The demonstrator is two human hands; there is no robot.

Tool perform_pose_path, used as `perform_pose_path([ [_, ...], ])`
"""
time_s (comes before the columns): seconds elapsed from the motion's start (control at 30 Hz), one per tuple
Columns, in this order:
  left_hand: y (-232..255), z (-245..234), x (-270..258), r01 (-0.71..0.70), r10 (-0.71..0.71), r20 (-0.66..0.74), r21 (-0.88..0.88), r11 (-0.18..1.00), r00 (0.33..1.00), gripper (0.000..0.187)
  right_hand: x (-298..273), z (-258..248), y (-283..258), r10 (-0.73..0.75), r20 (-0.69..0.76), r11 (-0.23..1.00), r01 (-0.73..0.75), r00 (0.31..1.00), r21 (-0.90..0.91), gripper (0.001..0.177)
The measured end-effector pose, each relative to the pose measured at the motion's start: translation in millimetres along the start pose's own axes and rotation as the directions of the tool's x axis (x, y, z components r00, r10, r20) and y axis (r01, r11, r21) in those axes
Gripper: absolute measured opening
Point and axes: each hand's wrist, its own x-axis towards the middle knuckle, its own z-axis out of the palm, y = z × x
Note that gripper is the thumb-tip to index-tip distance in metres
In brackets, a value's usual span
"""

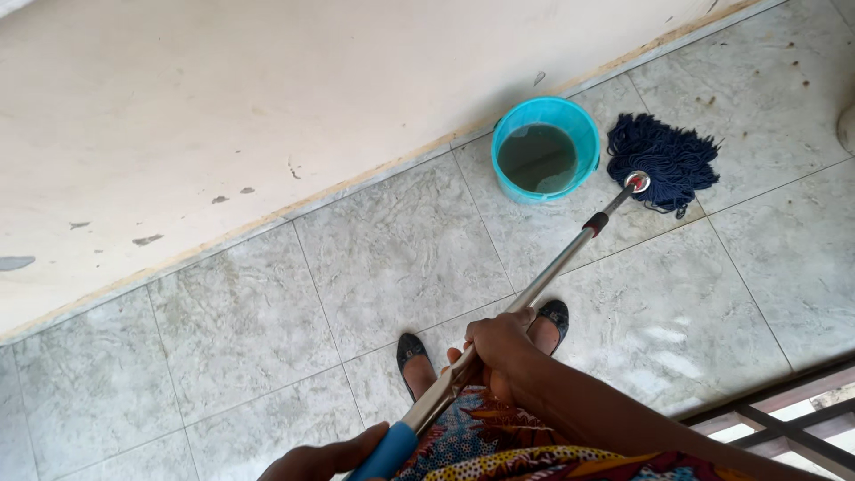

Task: The person wrings a mop by hand over a bucket and cleans a tiled floor.

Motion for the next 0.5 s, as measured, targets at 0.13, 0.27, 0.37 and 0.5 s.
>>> perform_pose_path([
  [0.13,24.8,15.8,22.0,-0.150,0.146,0.039,0.131,0.980,0.989,0.055,67.8,-26.0,-20.5,-0.029,-0.046,0.999,0.028,0.999,-0.020,0.102],
  [0.27,98.9,23.0,54.7,0.137,-0.140,0.120,0.034,0.990,0.983,0.066,172.5,-72.4,-57.9,-0.065,0.013,0.992,0.063,0.998,0.106,0.050],
  [0.37,147.0,34.2,94.6,-0.135,0.113,0.148,0.147,0.980,0.982,0.069,244.8,-130.2,-93.6,-0.157,-0.025,0.978,0.159,0.987,0.132,0.020],
  [0.5,207.1,45.8,142.6,-0.180,0.135,0.211,0.214,0.960,0.968,0.072,271.9,-204.7,-152.1,-0.098,-0.047,0.972,0.106,0.994,0.209,0.018],
])
